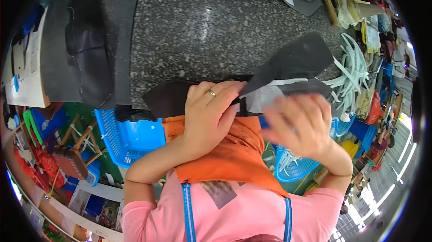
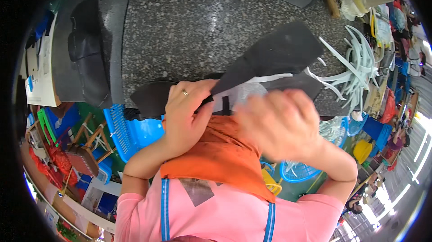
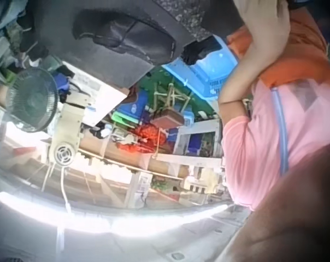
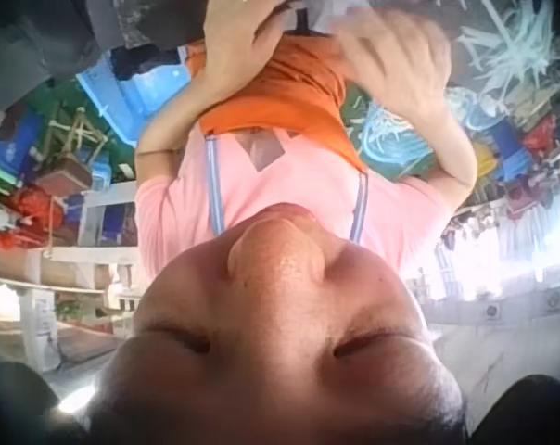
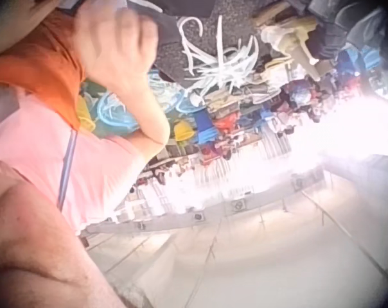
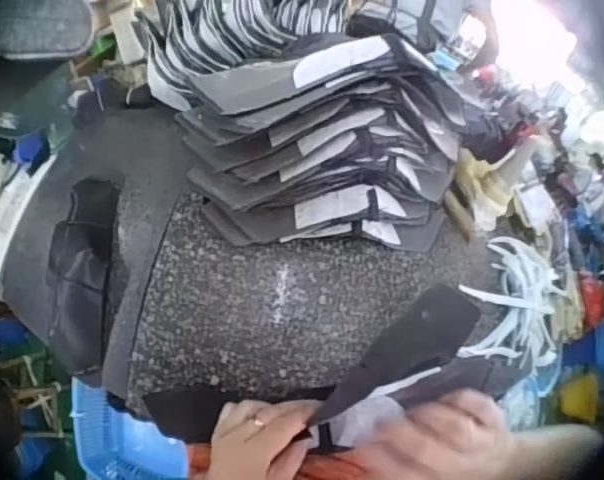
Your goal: The person places a basket nearby, applies adhesive strips to fabric shoe pieces one at a time, folds and presses the material over the strips by hand, and stacks the finished pieces into the basket.
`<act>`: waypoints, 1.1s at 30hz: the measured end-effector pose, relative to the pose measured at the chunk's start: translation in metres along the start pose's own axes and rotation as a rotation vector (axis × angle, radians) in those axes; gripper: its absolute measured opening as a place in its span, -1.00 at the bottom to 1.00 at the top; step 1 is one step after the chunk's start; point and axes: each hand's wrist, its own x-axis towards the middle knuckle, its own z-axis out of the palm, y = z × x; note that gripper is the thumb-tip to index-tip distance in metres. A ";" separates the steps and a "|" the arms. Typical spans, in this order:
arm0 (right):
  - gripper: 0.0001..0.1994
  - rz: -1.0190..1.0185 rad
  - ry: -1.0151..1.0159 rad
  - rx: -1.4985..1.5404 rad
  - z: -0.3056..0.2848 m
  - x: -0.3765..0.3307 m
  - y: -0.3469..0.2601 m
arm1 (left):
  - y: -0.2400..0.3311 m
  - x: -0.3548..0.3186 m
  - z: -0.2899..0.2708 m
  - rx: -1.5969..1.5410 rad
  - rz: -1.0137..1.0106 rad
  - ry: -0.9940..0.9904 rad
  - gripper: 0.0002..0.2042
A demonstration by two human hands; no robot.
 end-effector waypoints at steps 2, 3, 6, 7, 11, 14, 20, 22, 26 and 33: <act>-0.60 0.112 -0.211 -0.110 0.002 -0.013 0.018 | 0.005 0.003 -0.002 0.050 0.030 -0.078 -0.57; -0.59 0.140 -0.264 -0.112 0.008 -0.017 0.025 | 0.007 0.006 -0.004 0.118 0.060 -0.160 -0.58; -0.58 0.212 -0.247 -0.096 0.012 -0.012 0.016 | 0.021 0.025 0.010 0.138 0.065 -0.176 -0.63; -0.57 0.226 -0.217 -0.107 0.014 -0.011 0.015 | 0.022 0.033 0.016 0.140 0.041 -0.163 -0.66; -0.58 0.369 -0.281 0.118 0.029 -0.031 0.021 | 0.011 0.040 0.013 -0.034 0.081 -0.212 -0.73; -0.59 0.437 -0.321 0.313 0.024 -0.040 0.033 | 0.016 0.034 0.014 0.170 0.274 -0.268 -0.70; -0.73 0.894 0.044 0.649 0.038 -0.040 0.032 | 0.028 0.037 0.023 0.745 0.690 -0.402 -0.63; -0.77 0.931 0.092 0.618 0.046 -0.042 0.033 | 0.028 0.046 0.024 0.720 0.769 -0.520 -0.68; -0.83 0.929 0.148 0.617 0.050 -0.045 0.031 | 0.031 0.060 0.029 0.609 0.718 -0.517 -0.74; -0.71 0.705 0.031 0.223 0.045 -0.046 0.036 | 0.039 0.094 0.038 0.492 0.554 -0.834 -0.77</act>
